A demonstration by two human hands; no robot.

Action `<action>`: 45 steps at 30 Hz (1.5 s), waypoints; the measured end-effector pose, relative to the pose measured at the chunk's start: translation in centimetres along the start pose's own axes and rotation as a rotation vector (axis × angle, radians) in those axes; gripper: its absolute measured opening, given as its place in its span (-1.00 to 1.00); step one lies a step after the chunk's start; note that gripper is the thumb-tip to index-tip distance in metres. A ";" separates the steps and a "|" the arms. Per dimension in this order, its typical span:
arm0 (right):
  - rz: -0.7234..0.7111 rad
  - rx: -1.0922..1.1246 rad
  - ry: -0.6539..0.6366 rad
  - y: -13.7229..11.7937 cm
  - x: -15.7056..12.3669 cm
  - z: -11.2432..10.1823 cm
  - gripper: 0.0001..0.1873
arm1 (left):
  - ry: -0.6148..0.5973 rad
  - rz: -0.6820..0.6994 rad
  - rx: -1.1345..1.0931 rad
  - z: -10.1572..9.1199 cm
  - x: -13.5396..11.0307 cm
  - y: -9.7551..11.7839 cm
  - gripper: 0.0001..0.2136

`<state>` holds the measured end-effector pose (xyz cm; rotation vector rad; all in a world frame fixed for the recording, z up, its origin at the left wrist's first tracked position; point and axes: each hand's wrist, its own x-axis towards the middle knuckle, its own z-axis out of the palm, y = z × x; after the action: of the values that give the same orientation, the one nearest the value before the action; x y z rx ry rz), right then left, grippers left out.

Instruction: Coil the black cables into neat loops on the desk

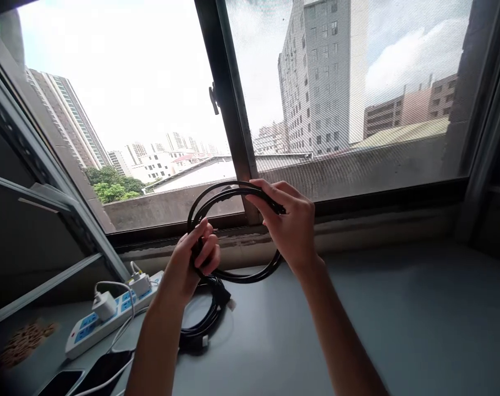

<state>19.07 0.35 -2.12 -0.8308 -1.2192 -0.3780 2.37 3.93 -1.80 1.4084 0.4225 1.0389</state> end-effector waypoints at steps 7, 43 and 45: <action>-0.004 -0.059 -0.040 0.9 0.1 0.1 -0.82 | -0.040 -0.046 -0.194 -0.6 0.9 0.0 -0.61; -0.009 0.198 -0.303 -1.3 0.1 -0.2 -0.81 | -0.439 -0.308 -0.319 -0.9 -0.4 1.1 -0.59; -0.008 0.195 -0.309 -1.2 0.2 -0.3 -0.83 | -0.451 -0.333 -0.311 -0.9 -0.4 1.0 -0.59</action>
<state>18.51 -0.61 -1.54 -0.7332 -1.5197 -0.1354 1.10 3.96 -1.20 1.1952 0.1457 0.4711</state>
